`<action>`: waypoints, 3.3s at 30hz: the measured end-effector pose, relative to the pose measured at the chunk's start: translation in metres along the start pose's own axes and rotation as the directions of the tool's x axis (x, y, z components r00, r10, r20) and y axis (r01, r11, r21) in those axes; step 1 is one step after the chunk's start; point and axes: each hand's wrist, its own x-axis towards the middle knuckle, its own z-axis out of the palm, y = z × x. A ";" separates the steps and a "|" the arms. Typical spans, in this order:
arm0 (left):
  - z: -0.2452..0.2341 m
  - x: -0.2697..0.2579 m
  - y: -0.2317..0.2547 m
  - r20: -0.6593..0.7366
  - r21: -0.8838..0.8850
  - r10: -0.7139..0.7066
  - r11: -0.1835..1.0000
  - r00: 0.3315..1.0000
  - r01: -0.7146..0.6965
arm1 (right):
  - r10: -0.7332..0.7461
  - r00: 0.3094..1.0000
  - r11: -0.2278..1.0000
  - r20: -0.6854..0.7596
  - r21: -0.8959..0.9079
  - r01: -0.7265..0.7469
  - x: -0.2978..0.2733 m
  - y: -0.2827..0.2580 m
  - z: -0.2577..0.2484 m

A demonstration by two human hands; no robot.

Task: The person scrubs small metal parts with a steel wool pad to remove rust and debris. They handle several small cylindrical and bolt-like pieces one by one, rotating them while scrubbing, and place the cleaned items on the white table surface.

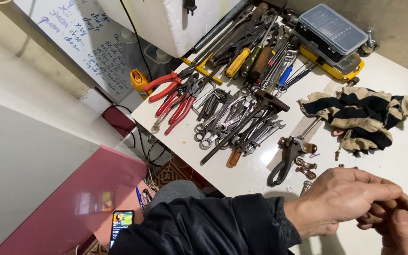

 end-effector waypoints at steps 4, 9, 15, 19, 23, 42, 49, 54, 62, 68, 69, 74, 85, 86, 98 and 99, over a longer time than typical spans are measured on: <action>0.002 -0.012 0.011 -0.042 0.029 -0.064 0.997 0.997 0.066 | 0.004 1.000 0.999 -0.020 0.048 -0.003 0.007 0.009 -0.002; 0.000 -0.005 -0.004 -0.070 0.141 -0.049 0.988 0.996 0.059 | 0.143 0.976 0.990 -0.162 0.008 -0.143 0.001 -0.053 0.018; 0.008 -0.028 0.029 -0.086 0.215 -0.201 0.953 0.976 0.215 | 0.234 0.963 0.971 -0.134 -0.028 -0.239 -0.001 -0.093 0.020; 0.011 -0.030 0.030 -0.056 0.213 -0.235 0.947 0.970 0.242 | 0.263 0.958 0.963 -0.115 -0.028 -0.268 -0.004 -0.095 0.012; 0.012 -0.030 0.030 -0.060 0.209 -0.252 0.943 0.966 0.259 | 0.215 0.975 0.976 -0.060 -0.003 -0.216 -0.005 -0.089 0.004; -0.032 -0.019 -0.030 0.410 0.912 0.345 -0.135 0.844 -0.387 | 0.264 0.964 0.828 -0.012 -0.510 -0.233 0.010 -0.048 0.002; -0.048 -0.014 -0.042 0.507 0.851 0.311 -0.329 0.804 -0.409 | 0.252 0.968 0.802 -0.009 -0.557 -0.214 0.021 -0.048 -0.001; -0.059 -0.016 -0.048 0.417 0.850 0.129 -0.406 0.900 -0.336 | 0.239 0.968 0.756 0.078 -0.641 -0.135 0.021 -0.038 0.007; -0.097 0.003 0.019 0.218 0.934 0.298 -0.338 0.929 -0.111 | 0.146 0.976 0.668 0.162 -0.743 0.024 0.033 -0.012 0.020; -0.089 -0.013 0.056 0.128 0.960 0.322 -0.278 0.938 -0.036 | 0.022 0.978 0.570 0.207 -0.807 0.158 0.052 0.020 0.025; -0.091 -0.012 0.055 0.116 0.959 0.319 -0.281 0.941 -0.023 | 0.000 0.977 0.531 0.212 -0.828 0.180 0.054 0.021 0.027; -0.084 -0.016 0.015 0.131 0.957 0.198 -0.282 0.971 -0.072 | -0.007 0.987 0.498 0.162 -0.855 0.144 0.062 0.031 0.036; -0.066 -0.013 0.004 0.242 0.940 0.201 -0.291 0.949 -0.178 | -0.024 0.983 0.550 0.181 -0.819 0.164 0.057 0.020 0.028; -0.067 -0.010 0.002 0.243 0.940 0.211 -0.294 0.947 -0.175 | -0.031 0.982 0.564 0.188 -0.807 0.172 0.055 0.017 0.027; -0.069 0.005 -0.010 0.157 0.964 0.189 -0.241 0.969 -0.110 | 0.156 0.973 0.574 0.172 -0.817 0.053 0.041 -0.024 -0.007; -0.066 0.004 -0.006 0.158 0.974 0.185 -0.191 0.970 -0.123 | 0.223 0.962 0.524 0.158 -0.852 0.018 0.039 -0.036 -0.013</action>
